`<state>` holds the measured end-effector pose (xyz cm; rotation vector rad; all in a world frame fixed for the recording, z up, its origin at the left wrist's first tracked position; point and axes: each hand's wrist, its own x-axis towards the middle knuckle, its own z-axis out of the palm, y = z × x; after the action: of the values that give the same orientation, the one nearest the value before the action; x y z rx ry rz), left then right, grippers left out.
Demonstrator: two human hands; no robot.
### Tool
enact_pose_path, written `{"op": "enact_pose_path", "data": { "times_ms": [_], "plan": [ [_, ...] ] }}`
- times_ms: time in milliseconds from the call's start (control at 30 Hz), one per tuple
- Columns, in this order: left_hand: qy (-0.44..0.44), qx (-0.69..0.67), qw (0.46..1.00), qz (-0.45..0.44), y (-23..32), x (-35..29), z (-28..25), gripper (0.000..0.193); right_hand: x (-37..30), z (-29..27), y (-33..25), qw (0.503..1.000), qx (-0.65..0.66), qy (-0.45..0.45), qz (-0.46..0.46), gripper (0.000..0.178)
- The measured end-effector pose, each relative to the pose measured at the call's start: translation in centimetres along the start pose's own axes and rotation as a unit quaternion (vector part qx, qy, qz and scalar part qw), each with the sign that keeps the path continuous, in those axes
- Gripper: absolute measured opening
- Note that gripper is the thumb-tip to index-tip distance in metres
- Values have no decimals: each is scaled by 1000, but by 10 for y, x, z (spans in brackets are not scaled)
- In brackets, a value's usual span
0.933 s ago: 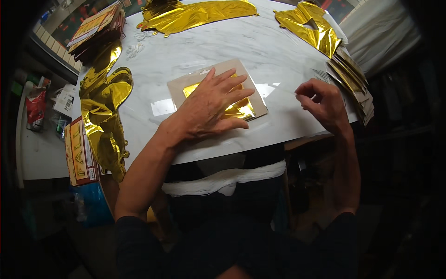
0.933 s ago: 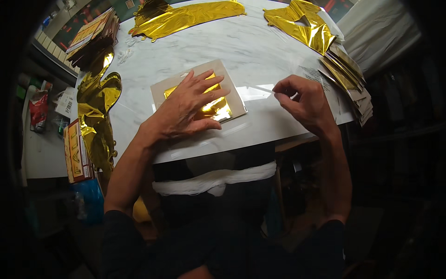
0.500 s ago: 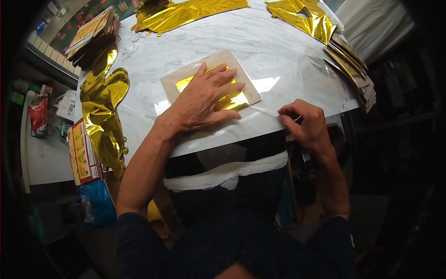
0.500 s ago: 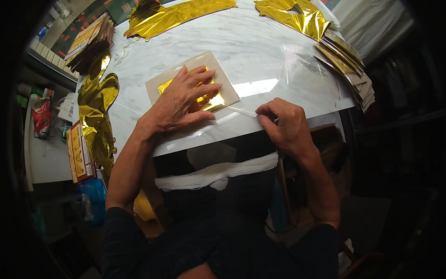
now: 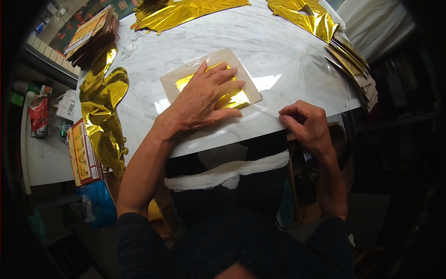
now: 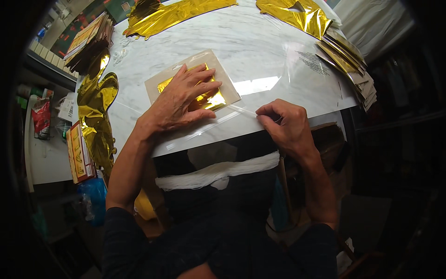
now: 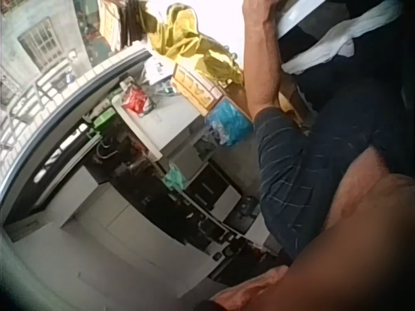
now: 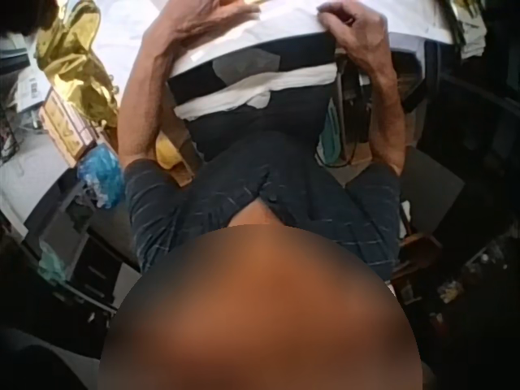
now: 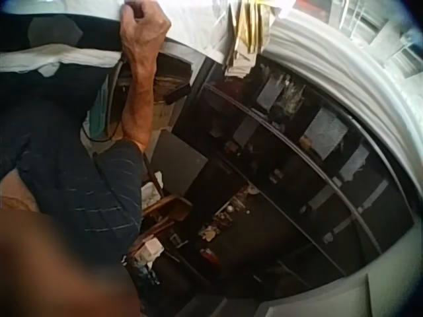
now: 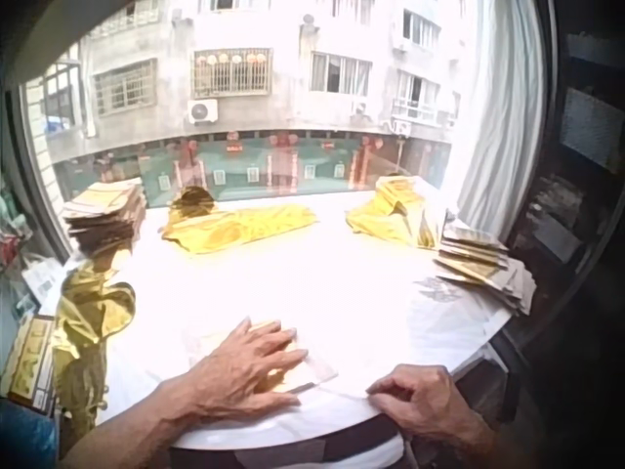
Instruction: Folding and packaging gold foil balloons into plastic sleeves with cardboard inserts.
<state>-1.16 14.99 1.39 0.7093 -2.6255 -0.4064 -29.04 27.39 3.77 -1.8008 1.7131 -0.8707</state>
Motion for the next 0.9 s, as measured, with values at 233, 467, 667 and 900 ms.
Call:
{"op": "enact_pose_path", "data": {
  "times_ms": [233, 467, 667, 900],
  "plan": [
    [-19, -2, 1000, -13, 3, -2, -1, 70, 0, 14, -6, 999, -10, 52, 9, 12],
    [-25, 10, 1000, 10, 4, -1, 12, 71, 16, 46, -7, 993, -26, 87, -79, 16],
    [-8, 74, 997, 34, 0, 0, 9, 73, 43, 32, 17, 977, -126, 7, -169, 17],
    [-27, 71, 996, 55, -9, 3, 19, 66, 61, 17, -15, 972, -174, -60, -145, 25]
  ]
}}
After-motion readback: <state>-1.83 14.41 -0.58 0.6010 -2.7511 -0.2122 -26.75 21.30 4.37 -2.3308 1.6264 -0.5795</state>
